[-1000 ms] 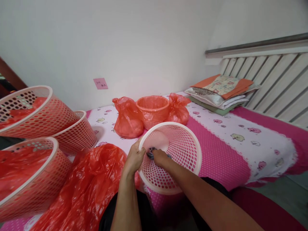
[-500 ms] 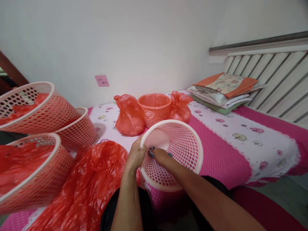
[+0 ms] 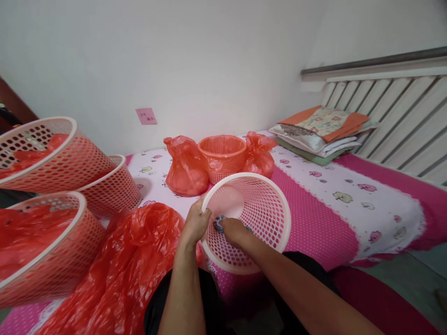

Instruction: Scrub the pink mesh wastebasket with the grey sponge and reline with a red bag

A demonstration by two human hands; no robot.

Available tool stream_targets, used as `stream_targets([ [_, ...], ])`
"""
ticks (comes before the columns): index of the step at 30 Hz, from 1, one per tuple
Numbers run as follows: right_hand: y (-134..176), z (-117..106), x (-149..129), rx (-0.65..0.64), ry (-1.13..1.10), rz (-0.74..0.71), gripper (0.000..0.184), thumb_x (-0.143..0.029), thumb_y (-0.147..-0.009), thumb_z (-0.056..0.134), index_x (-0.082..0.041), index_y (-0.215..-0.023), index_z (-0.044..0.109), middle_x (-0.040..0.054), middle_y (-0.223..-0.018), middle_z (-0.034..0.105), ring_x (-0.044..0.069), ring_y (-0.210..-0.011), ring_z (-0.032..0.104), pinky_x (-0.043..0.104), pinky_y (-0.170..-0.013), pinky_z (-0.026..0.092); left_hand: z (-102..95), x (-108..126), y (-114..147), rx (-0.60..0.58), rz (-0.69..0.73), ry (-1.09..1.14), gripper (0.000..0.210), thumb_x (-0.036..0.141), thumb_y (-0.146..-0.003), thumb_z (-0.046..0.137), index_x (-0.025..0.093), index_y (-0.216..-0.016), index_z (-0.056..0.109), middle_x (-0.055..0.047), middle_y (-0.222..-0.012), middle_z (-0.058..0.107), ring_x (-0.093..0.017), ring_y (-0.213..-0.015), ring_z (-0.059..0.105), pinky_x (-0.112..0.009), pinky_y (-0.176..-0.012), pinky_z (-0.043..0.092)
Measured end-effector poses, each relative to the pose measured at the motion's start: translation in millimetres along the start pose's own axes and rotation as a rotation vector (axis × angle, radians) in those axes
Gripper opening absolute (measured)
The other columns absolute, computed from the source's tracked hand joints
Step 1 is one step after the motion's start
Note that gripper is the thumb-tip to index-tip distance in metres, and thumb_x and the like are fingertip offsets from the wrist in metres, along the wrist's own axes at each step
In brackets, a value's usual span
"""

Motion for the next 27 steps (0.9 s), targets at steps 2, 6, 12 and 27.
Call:
stream_targets([
  [2, 8.4, -2.3, -1.8, 0.002, 0.004, -0.008, 0.030, -0.018, -0.099, 0.048, -0.018, -0.116, 0.073, 0.0153, -0.116, 0.078, 0.030, -0.108, 0.071, 0.037, -0.092, 0.048, -0.4, 0.9, -0.2, 0.003, 0.008, -0.003, 0.066, 0.012, -0.069, 0.047, 0.013, -0.131, 0.068, -0.008, -0.131, 0.075, -0.025, -0.123, 0.067, -0.040, -0.115, 0.045],
  [6, 26.1, -7.1, -5.2, 0.009, 0.009, -0.046, 0.032, -0.015, -0.100, 0.043, -0.019, -0.116, 0.071, 0.0144, -0.118, 0.078, 0.028, -0.106, 0.071, 0.035, -0.088, 0.046, 0.6, 1.7, 0.2, 0.000, -0.004, 0.013, 0.066, 0.013, -0.070, 0.047, 0.013, -0.132, 0.068, -0.008, -0.131, 0.075, -0.025, -0.122, 0.067, -0.040, -0.115, 0.045],
  [12, 47.8, -9.9, -6.4, 0.002, 0.005, -0.086, 0.033, -0.001, -0.084, 0.052, -0.018, -0.106, 0.070, 0.0124, -0.110, 0.078, 0.027, -0.099, 0.072, 0.031, -0.079, 0.043, 2.1, -0.4, 2.0, -0.005, -0.019, 0.022, 0.067, 0.013, -0.071, 0.047, 0.014, -0.135, 0.067, -0.008, -0.133, 0.075, -0.026, -0.122, 0.067, -0.042, -0.115, 0.044],
  [27, 73.8, -14.3, -19.5, 0.075, -0.050, -0.181, 0.039, -0.004, -0.081, 0.053, -0.018, -0.113, 0.069, 0.0117, -0.118, 0.077, 0.026, -0.108, 0.069, 0.030, -0.087, 0.043, 2.3, -0.1, 2.2, -0.014, -0.025, 0.041, 0.063, 0.015, -0.072, 0.049, 0.014, -0.133, 0.069, -0.007, -0.127, 0.077, -0.027, -0.124, 0.067, -0.043, -0.116, 0.045],
])
Point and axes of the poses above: each hand's wrist, its own y-axis away from the middle knuckle, its own z-axis out of the palm, x = y × z, the point moved 8 cm from there along -y, towards the middle knuckle
